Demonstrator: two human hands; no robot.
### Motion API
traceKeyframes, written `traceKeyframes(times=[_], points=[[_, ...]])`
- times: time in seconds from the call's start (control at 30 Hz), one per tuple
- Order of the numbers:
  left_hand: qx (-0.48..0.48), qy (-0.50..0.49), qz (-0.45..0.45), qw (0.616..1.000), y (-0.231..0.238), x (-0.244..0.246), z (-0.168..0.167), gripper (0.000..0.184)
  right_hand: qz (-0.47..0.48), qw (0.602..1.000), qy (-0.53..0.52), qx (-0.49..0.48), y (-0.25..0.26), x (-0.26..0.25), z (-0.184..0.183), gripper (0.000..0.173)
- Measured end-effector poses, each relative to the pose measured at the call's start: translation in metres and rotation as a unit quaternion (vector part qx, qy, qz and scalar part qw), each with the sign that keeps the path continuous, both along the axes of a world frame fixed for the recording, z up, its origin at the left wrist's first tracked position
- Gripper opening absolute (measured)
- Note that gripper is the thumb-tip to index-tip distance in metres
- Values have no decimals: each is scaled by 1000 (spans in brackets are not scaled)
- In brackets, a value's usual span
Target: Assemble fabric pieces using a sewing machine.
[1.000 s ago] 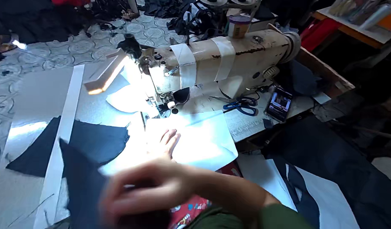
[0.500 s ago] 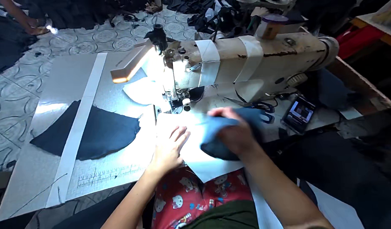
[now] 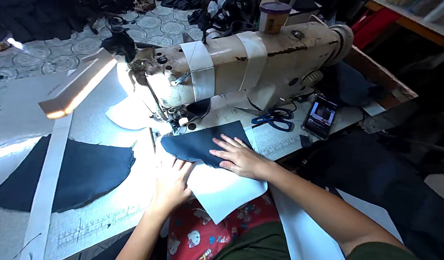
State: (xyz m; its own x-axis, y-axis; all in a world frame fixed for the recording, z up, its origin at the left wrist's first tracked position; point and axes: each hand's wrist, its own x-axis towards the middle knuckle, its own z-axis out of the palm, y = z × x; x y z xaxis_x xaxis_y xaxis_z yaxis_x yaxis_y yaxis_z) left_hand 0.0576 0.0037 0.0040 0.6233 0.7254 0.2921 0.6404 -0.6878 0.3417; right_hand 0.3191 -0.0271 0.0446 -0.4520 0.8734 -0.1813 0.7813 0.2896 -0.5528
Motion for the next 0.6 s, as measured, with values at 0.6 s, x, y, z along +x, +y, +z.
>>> traceKeyframes(times=[0.6], points=[[49, 17, -12, 999, 7, -7, -11, 71, 53, 989, 4, 139, 7, -9, -20, 55]])
